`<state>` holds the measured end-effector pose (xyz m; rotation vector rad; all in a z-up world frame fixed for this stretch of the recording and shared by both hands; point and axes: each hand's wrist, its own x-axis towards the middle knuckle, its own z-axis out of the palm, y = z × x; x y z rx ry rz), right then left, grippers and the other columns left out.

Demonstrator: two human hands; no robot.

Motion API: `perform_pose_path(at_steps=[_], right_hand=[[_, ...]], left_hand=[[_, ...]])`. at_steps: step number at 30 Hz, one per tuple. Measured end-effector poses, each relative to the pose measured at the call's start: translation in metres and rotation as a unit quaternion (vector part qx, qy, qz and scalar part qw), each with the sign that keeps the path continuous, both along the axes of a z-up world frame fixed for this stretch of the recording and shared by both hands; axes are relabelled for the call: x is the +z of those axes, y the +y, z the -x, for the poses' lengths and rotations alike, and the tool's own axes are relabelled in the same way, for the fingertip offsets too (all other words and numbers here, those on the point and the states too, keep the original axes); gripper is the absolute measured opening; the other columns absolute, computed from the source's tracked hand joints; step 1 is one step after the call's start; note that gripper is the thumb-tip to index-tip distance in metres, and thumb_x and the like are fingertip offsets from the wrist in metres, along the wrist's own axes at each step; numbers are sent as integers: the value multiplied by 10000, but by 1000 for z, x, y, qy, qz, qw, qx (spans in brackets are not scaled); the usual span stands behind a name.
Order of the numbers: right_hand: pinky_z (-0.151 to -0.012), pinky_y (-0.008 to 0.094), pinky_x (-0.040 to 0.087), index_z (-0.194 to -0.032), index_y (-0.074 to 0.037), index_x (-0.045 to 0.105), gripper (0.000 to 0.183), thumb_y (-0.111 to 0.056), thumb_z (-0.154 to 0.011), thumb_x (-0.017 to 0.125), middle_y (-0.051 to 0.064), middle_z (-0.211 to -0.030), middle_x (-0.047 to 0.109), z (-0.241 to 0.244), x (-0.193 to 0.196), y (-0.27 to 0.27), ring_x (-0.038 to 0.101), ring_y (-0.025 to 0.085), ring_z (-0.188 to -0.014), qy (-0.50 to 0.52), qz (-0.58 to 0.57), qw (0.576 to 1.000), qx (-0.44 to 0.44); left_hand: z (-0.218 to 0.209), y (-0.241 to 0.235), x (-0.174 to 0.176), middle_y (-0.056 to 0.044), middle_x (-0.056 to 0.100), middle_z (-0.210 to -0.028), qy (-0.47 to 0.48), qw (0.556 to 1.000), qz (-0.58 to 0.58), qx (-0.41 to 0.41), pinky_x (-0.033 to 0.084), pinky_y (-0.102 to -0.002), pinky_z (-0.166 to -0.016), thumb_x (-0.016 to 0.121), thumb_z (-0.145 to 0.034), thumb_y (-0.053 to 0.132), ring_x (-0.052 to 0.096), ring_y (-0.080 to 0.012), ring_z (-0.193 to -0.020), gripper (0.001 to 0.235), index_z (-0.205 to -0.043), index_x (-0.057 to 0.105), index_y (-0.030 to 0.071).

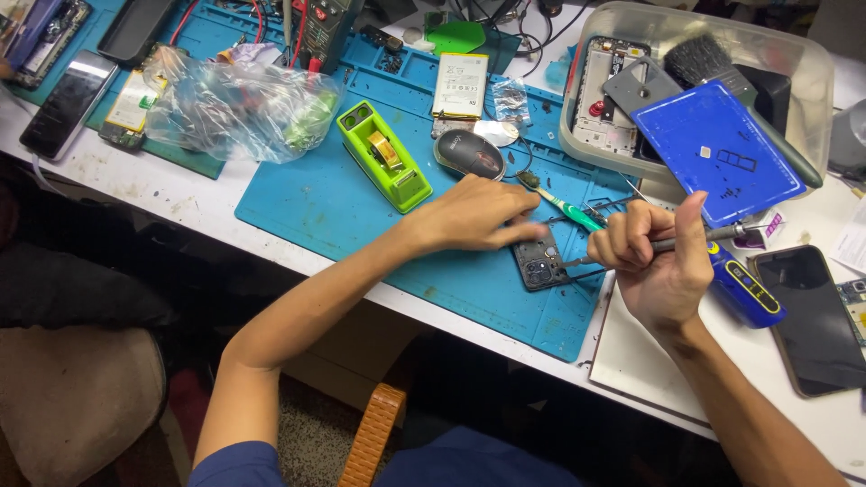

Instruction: The person uses a precision screwdriver to remove screws from a small black electronic component on a blue mat. They then use a green-handled tool to pry and separate parts of the component. The person continues to unscrew and manipulate the component throughout the clip.

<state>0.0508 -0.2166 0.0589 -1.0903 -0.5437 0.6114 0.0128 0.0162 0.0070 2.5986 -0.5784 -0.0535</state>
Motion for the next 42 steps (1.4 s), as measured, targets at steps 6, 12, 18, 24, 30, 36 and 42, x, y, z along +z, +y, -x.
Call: perform_pose_path(at_steps=[6,12,18,24,30,36,42], right_hand=[[-550,319,203,-593,-160,308,658,-693,-970,396,-32,-545,191,2,5,-2,146,126,-498,0,-1,1000,-3],[-541,318,191,-586,-155,316,656,-676,-977,400,-29,-542,193,1,5,-2,146,129,-494,8,-11,1000,-7],[-525,320,201,-565,-162,296,659,-659,-984,399,-31,-530,203,0,5,1,154,124,-488,20,-14,1000,-3],[-425,276,146,-550,-225,169,609,-540,-1070,209,-47,-554,108,-8,-19,13,81,105,-464,-56,-68,996,-22],[-407,281,122,-523,-231,148,589,-464,-1057,238,-40,-484,104,-9,-18,35,60,116,-434,-98,-85,991,-21],[-428,274,167,-548,-232,159,572,-415,-1090,186,-33,-493,108,-11,-26,55,72,123,-448,-109,-70,990,-56],[-453,267,186,-560,-233,175,579,-443,-1100,190,-43,-516,109,-11,-33,53,89,108,-458,-63,-77,992,-73]], left_hand=[[-5,16,16,-50,558,-1025,179,980,-22,-87,433,-424,-682,853,-809,352,580,-249,-891,488,-989,442,159],[-17,3,22,-48,632,-959,173,980,-43,-90,438,-430,-618,814,-837,308,613,-254,-874,377,-900,482,142],[-40,2,12,-11,659,-777,185,972,-58,-132,394,-383,-617,908,-735,352,595,-221,-778,431,-783,519,171],[-37,17,14,-111,668,-780,182,973,36,-138,555,-509,-682,903,-728,333,707,-375,-805,431,-934,620,81],[-27,20,2,-148,669,-867,195,968,101,-118,584,-453,-721,815,-834,126,717,-336,-811,516,-1236,518,1],[-22,24,9,-125,608,-797,196,967,123,-109,577,-444,-700,766,-860,22,661,-310,-760,769,-1508,352,1],[-26,25,-3,-120,621,-794,200,964,150,-86,570,-435,-648,788,-834,19,649,-293,-738,901,-1583,288,41]])
